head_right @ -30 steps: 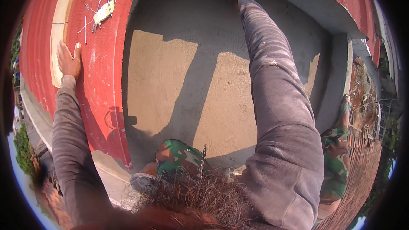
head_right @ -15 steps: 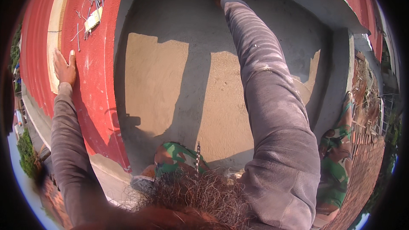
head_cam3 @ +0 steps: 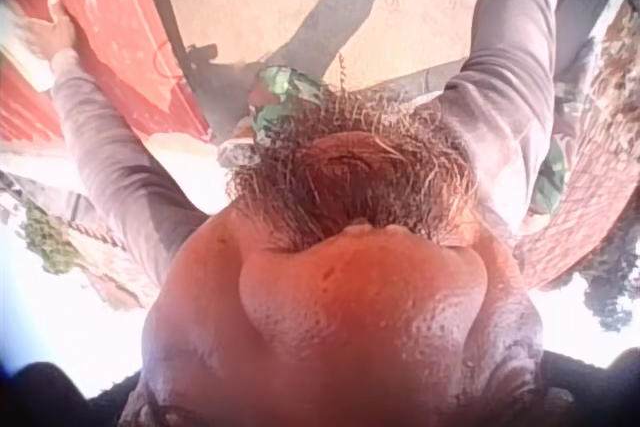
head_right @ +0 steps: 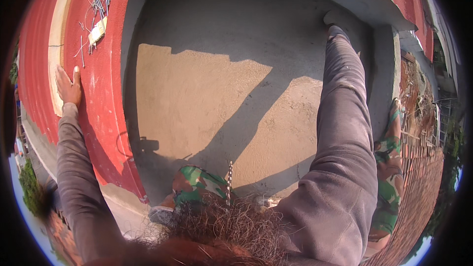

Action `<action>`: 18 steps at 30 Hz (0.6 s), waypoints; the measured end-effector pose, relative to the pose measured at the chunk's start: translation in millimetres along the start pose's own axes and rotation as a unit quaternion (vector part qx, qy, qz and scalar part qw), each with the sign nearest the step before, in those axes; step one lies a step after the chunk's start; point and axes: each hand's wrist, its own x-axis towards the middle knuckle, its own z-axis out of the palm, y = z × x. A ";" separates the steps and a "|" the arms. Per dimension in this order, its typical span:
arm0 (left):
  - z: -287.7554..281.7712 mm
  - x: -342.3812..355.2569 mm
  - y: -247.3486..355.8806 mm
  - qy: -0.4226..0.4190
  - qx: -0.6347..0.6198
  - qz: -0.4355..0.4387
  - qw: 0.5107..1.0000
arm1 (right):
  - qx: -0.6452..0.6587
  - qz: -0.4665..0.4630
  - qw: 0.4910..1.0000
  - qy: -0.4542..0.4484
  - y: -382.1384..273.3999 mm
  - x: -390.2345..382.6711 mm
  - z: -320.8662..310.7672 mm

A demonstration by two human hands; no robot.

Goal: The person uses a trowel to apply and smooth cement onto a concrete roof ledge. They scoop wet cement from a white bucket and spread it across the surface to create a flat, even layer.

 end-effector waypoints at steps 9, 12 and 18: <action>23.1 11.2 40.2 -0.002 -0.054 -0.022 0.998 | -0.020 -0.194 0.965 0.175 -183.7 51.2 -63.0; 0.6 7.9 15.7 0.000 0.007 -0.016 1.000 | -0.121 -0.358 0.918 0.124 -357.5 -39.3 -99.1; 1.5 2.7 6.6 0.003 0.014 -0.021 1.000 | 0.205 -0.183 0.959 0.063 -371.0 -139.8 -150.6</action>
